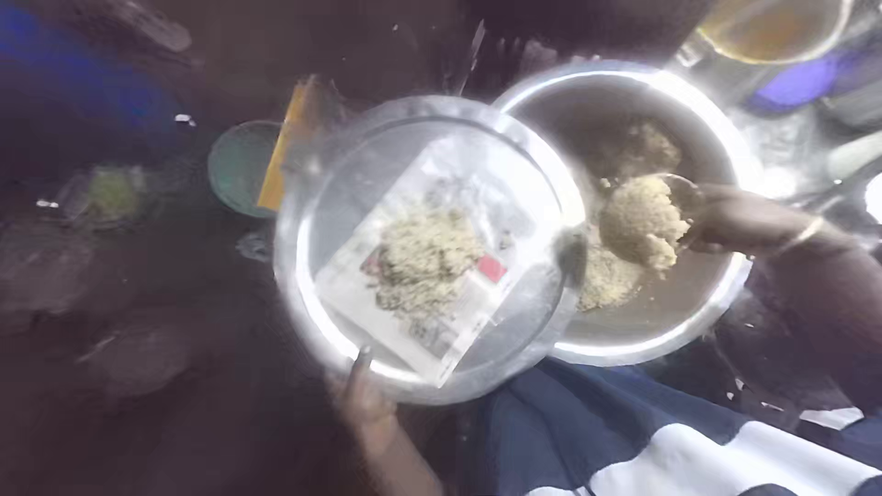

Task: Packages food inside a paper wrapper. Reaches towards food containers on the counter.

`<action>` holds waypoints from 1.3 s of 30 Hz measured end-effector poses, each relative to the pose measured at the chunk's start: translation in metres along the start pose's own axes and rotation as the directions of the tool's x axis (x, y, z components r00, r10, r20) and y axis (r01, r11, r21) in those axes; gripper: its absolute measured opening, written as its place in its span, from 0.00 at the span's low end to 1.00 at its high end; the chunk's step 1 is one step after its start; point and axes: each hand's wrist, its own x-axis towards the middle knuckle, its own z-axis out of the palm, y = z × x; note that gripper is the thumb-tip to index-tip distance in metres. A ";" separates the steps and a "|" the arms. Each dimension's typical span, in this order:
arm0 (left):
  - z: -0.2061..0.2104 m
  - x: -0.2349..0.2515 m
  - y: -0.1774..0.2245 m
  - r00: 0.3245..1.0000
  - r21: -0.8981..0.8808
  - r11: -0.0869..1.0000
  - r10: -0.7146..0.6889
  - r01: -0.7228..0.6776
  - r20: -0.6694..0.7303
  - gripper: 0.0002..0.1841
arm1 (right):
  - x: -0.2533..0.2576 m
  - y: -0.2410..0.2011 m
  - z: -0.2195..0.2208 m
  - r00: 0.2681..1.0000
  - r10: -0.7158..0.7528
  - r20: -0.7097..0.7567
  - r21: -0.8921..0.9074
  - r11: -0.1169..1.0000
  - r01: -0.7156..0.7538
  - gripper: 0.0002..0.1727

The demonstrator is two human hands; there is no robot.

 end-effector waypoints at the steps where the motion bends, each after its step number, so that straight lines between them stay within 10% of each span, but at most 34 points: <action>1: 0.006 0.000 -0.003 1.000 -0.027 0.999 -0.021 0.022 0.012 0.31 | -0.008 -0.012 0.014 0.998 -0.066 0.024 0.021 0.998 0.066 0.22; 5: 0.025 -0.006 -0.005 0.995 -0.039 0.994 -0.097 0.098 0.024 0.31 | -0.013 -0.041 0.093 0.912 -0.405 0.059 -0.168 0.897 0.409 0.33; 10: 0.029 -0.011 -0.002 0.993 -0.007 0.995 -0.104 0.104 0.060 0.33 | 0.055 -0.034 0.190 0.491 -0.867 0.092 -0.577 0.355 0.736 0.33; 13: 0.027 -0.009 -0.005 0.995 -0.014 0.997 -0.076 0.077 0.063 0.32 | 0.074 -0.035 0.209 0.352 -0.935 0.039 -0.594 0.262 0.761 0.33; 17: 0.026 -0.009 -0.003 0.992 0.003 0.995 -0.104 0.104 0.065 0.33 | 0.081 -0.043 0.206 0.573 -0.819 -0.030 -0.486 0.513 0.707 0.36; 21: 0.021 -0.007 -0.010 0.991 0.035 0.995 -0.100 0.097 0.086 0.35 | 0.077 -0.042 0.189 0.456 -0.865 -0.208 -0.242 0.497 0.833 0.37; 27: 0.026 -0.005 -0.005 0.990 0.029 0.995 -0.102 0.100 0.093 0.34 | 0.084 -0.037 0.189 0.545 -0.834 0.084 -0.581 0.404 0.707 0.36; 30: 0.022 -0.007 -0.005 0.991 0.041 0.994 -0.104 0.100 0.087 0.33 | 0.072 -0.038 0.169 0.545 -0.828 -0.136 -0.271 0.560 0.783 0.39; 34: 0.026 0.001 -0.009 0.991 0.054 0.996 -0.078 0.073 0.107 0.33 | 0.028 -0.044 0.133 0.866 -0.403 -0.295 0.490 0.714 0.500 0.22; 39: 0.025 0.001 -0.008 0.991 0.082 0.996 -0.051 0.040 0.128 0.30 | -0.005 0.000 0.089 0.883 -0.138 -0.448 0.537 0.749 0.389 0.10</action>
